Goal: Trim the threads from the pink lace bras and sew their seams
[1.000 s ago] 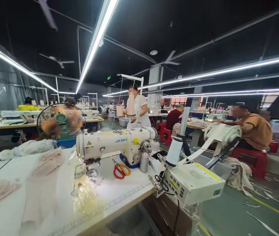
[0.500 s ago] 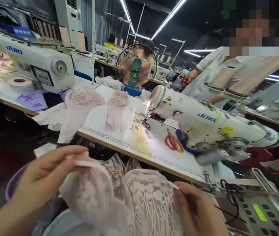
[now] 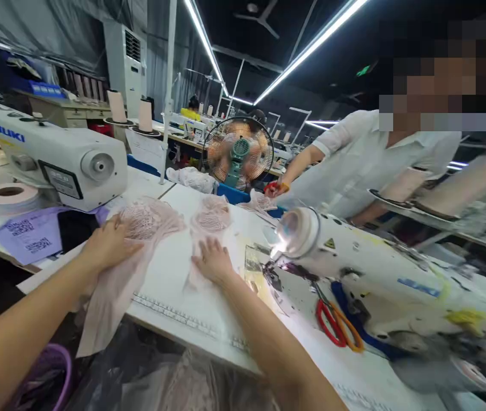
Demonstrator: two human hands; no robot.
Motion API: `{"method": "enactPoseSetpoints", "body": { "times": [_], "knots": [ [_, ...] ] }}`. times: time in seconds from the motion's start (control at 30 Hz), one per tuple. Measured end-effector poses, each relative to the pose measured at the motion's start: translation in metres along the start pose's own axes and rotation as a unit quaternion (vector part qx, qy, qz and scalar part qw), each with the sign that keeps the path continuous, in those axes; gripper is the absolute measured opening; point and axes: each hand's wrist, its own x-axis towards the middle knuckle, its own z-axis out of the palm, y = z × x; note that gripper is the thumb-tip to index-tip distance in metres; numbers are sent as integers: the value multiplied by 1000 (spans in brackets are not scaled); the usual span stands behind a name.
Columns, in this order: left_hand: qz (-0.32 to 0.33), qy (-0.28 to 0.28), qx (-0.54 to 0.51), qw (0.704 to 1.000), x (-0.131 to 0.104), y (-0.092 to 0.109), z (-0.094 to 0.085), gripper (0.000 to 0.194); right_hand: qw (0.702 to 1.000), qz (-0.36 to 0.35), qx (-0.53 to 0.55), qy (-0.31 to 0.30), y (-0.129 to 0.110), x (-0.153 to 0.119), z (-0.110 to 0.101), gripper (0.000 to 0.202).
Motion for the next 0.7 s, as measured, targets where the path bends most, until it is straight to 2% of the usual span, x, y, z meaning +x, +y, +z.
{"method": "enactPoseSetpoints", "body": {
  "times": [0.07,0.13,0.23,0.3,0.43,0.53,0.6,0.7],
  "knots": [
    [-11,-11,12,1000,10,-5,9,81,997,69,0,21,13,51,5,62],
    [-11,-17,14,1000,11,-8,12,76,993,109,2,41,30,85,7,61],
    [-40,-3,10,999,16,-11,3,58,988,131,12,79,51,108,3,58],
    [-63,13,5,998,31,-16,-4,56,984,128,16,124,54,110,0,56],
    [-78,-6,-17,997,76,-23,-3,69,973,76,17,216,41,92,2,50],
    [-75,-36,-40,996,91,-18,-8,56,974,-23,30,225,27,60,11,41],
    [-57,-42,-57,996,84,-11,-28,45,972,-88,44,214,20,33,17,36],
    [-27,-19,-86,996,56,-5,-79,46,961,-165,92,203,18,-4,21,31]
  ]
}}
